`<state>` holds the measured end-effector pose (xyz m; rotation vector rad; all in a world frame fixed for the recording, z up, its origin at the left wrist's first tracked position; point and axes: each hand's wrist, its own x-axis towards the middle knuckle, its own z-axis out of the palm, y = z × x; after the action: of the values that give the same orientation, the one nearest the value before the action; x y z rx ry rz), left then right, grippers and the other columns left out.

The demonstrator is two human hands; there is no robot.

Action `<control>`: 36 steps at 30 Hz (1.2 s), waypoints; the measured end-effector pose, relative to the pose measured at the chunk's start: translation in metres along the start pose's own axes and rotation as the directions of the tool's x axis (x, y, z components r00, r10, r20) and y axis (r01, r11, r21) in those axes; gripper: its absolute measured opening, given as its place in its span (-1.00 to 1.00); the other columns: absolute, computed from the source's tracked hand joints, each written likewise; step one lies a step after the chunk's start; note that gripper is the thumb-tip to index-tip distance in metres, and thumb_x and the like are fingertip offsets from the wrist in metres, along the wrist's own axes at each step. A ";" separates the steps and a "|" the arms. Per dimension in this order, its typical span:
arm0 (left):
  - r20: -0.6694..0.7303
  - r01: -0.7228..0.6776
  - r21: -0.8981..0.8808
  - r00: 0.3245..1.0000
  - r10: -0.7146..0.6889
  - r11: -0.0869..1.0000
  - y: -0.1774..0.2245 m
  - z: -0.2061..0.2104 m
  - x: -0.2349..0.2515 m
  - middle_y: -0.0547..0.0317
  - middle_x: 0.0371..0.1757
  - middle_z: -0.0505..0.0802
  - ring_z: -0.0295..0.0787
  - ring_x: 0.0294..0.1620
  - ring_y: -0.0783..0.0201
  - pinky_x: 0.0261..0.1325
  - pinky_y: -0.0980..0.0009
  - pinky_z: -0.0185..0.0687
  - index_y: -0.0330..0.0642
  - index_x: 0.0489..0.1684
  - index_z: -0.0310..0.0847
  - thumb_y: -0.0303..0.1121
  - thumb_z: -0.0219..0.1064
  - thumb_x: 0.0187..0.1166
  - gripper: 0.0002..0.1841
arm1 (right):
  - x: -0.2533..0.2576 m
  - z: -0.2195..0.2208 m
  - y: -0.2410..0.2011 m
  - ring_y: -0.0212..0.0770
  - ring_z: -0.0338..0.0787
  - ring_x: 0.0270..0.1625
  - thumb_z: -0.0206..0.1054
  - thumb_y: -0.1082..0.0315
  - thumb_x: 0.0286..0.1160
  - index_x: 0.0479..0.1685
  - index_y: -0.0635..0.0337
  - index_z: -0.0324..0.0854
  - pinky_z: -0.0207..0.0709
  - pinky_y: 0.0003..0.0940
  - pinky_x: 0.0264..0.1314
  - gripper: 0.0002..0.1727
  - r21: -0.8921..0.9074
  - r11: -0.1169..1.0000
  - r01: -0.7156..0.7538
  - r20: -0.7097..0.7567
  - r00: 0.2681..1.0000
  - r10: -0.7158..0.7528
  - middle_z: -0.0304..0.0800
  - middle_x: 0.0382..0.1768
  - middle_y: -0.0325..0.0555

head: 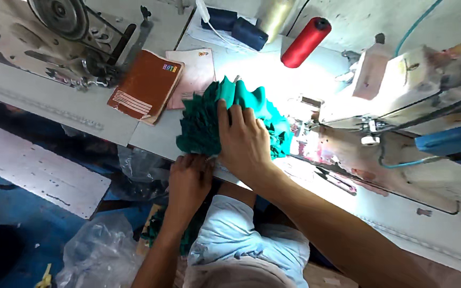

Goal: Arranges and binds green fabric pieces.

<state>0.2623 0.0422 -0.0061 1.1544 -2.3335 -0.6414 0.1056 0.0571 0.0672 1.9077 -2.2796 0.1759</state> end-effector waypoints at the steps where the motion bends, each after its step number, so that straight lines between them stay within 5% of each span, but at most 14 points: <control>1: -0.002 -0.010 0.032 1.000 0.010 0.999 -0.001 -0.005 -0.002 0.10 -0.09 0.88 0.78 0.08 0.01 0.11 -0.07 0.67 -0.07 -0.16 0.88 -0.09 0.30 0.62 -0.70 | -0.005 0.015 0.004 0.30 0.66 0.14 0.64 0.41 -0.02 0.75 0.38 0.20 0.56 0.09 -0.13 0.09 -0.004 0.999 0.047 0.006 0.999 -0.047 0.60 0.20 0.30; 3: -0.034 -0.004 0.064 0.999 0.006 0.998 -0.003 -0.020 -0.004 0.20 -0.18 0.91 0.82 0.03 0.08 0.06 -0.03 0.68 -0.02 -0.33 0.92 -0.07 0.28 0.58 -0.68 | -0.016 0.037 0.009 0.33 0.63 0.23 0.71 0.33 -0.12 0.77 0.29 0.21 0.52 0.24 0.10 0.17 0.054 0.995 0.082 0.083 0.993 -0.086 0.60 0.27 0.31; 5: -0.108 0.012 0.016 0.994 -0.010 1.000 -0.003 -0.035 0.002 0.22 -0.31 0.87 0.81 -0.18 0.18 -0.15 0.09 0.72 -0.04 -0.39 0.86 -0.04 0.28 0.54 -0.67 | -0.014 0.030 0.015 0.33 0.57 0.33 0.78 0.03 -0.18 0.84 0.21 0.12 0.46 0.28 0.23 0.33 0.146 0.988 0.049 0.212 0.974 -0.080 0.54 0.36 0.28; 7: -0.117 0.024 -0.069 0.993 -0.032 0.997 -0.002 -0.045 0.014 0.04 -0.14 0.84 0.80 -0.10 0.08 -0.11 0.05 0.74 -0.14 0.01 0.80 -0.02 0.32 0.55 -0.62 | -0.011 0.013 0.022 0.33 0.47 0.46 0.68 -0.36 -0.17 0.89 0.13 0.00 0.40 0.32 0.34 0.46 0.269 0.963 -0.008 0.351 0.932 -0.091 0.44 0.50 0.26; 9: -0.103 0.005 -0.105 0.995 -0.016 0.994 -0.001 -0.043 0.031 -0.11 0.25 0.75 0.72 0.20 -0.03 0.12 0.00 0.71 -0.08 0.50 0.59 0.00 0.31 0.62 -0.46 | -0.006 0.000 0.033 0.32 0.52 0.47 0.58 -0.49 -0.05 0.86 0.11 0.11 0.45 0.36 0.35 0.38 0.424 0.902 -0.081 0.372 0.924 -0.092 0.52 0.49 0.23; 11: -0.079 -0.028 -0.102 0.997 0.020 0.994 -0.002 -0.030 0.041 -0.15 0.38 0.68 0.64 0.31 -0.10 0.24 -0.07 0.62 -0.04 0.61 0.52 -0.08 0.25 0.69 -0.47 | 0.001 -0.005 0.046 0.23 0.71 0.32 0.48 -0.34 0.34 0.75 0.13 0.31 0.57 0.34 0.25 0.04 0.538 0.831 -0.141 0.299 0.954 -0.032 0.73 0.33 0.14; 13: -0.064 -0.040 -0.097 0.997 0.034 0.994 -0.004 -0.019 0.043 -0.10 0.29 0.72 0.65 0.25 -0.09 0.20 -0.07 0.61 -0.06 0.43 0.67 -0.17 0.23 0.63 -0.57 | 0.008 -0.006 0.051 0.09 0.81 0.13 0.34 -0.13 0.62 0.61 0.13 0.47 0.64 0.19 0.10 -0.30 0.579 0.803 -0.143 0.209 0.978 0.023 0.84 0.16 0.01; 16: -0.058 -0.019 -0.138 0.998 0.011 0.990 -0.011 -0.021 0.038 -0.01 0.25 0.74 0.66 0.23 0.00 0.21 0.02 0.62 -0.04 0.33 0.74 -0.22 0.29 0.55 -0.60 | 0.016 -0.005 0.050 0.04 0.84 0.03 0.35 0.00 0.65 0.47 0.13 0.59 0.68 0.13 0.00 -0.46 0.571 0.812 -0.120 0.188 0.982 0.012 0.86 0.08 -0.02; 19: -0.066 -0.014 -0.127 0.998 0.005 0.992 -0.013 -0.026 0.036 0.07 0.27 0.75 0.64 0.25 0.03 0.20 0.00 0.57 0.01 0.27 0.80 -0.16 0.28 0.54 -0.61 | 0.015 0.008 0.048 -0.06 0.80 -0.26 0.34 0.19 0.66 0.08 0.07 0.77 0.65 0.05 -0.29 -0.78 0.574 0.814 -0.091 0.139 0.990 0.013 0.81 -0.15 -0.07; 23: -0.058 -0.007 -0.190 0.998 -0.004 0.982 -0.006 -0.041 0.056 0.04 0.19 0.81 0.67 0.25 0.01 0.26 -0.06 0.55 -0.06 0.16 0.82 -0.04 0.19 0.74 -0.62 | 0.007 0.020 0.053 -0.22 0.65 -0.43 0.16 0.30 0.78 0.13 0.20 0.66 0.56 -0.25 -0.40 -0.77 0.660 0.746 -0.088 0.039 0.996 0.082 0.71 -0.27 -0.05; 27: 0.025 -0.056 -0.182 0.998 0.062 0.982 -0.004 -0.049 0.106 0.05 0.13 0.84 0.74 0.19 0.11 0.20 0.06 0.63 -0.09 0.36 0.71 -0.07 0.10 0.77 -0.57 | -0.002 0.029 0.065 -0.44 0.46 -0.59 0.08 0.22 0.85 0.18 0.16 0.57 0.38 -0.55 -0.56 -0.74 0.808 0.585 -0.072 -0.031 0.986 0.164 0.55 -0.47 -0.21; 31: 0.253 0.036 0.000 0.967 -0.035 0.999 0.007 -0.046 0.137 0.07 -0.14 0.89 0.81 0.02 0.00 0.10 -0.23 0.60 -0.08 -0.05 0.82 0.22 0.18 0.64 -0.46 | -0.004 0.035 0.073 -0.52 0.52 -0.46 0.06 0.23 0.86 0.12 0.18 0.56 0.42 -0.64 -0.40 -0.76 0.867 0.493 -0.069 -0.055 0.971 0.232 0.57 -0.37 -0.25; 36: 0.087 -0.086 -0.029 0.992 0.089 0.996 0.015 -0.041 0.141 0.22 -0.22 0.89 0.82 -0.08 0.25 0.05 0.08 0.64 -0.06 -0.16 0.83 -0.15 0.26 0.61 -0.75 | -0.010 0.034 0.079 -0.50 0.54 -0.49 0.06 0.18 0.87 0.14 0.11 0.55 0.43 -0.62 -0.48 -0.75 0.878 0.468 -0.100 -0.034 0.963 0.269 0.59 -0.36 -0.25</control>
<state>0.2004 -0.0737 0.0622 1.0255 -2.4274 -0.7013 0.0278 0.0737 0.0329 1.7952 -2.4609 1.7907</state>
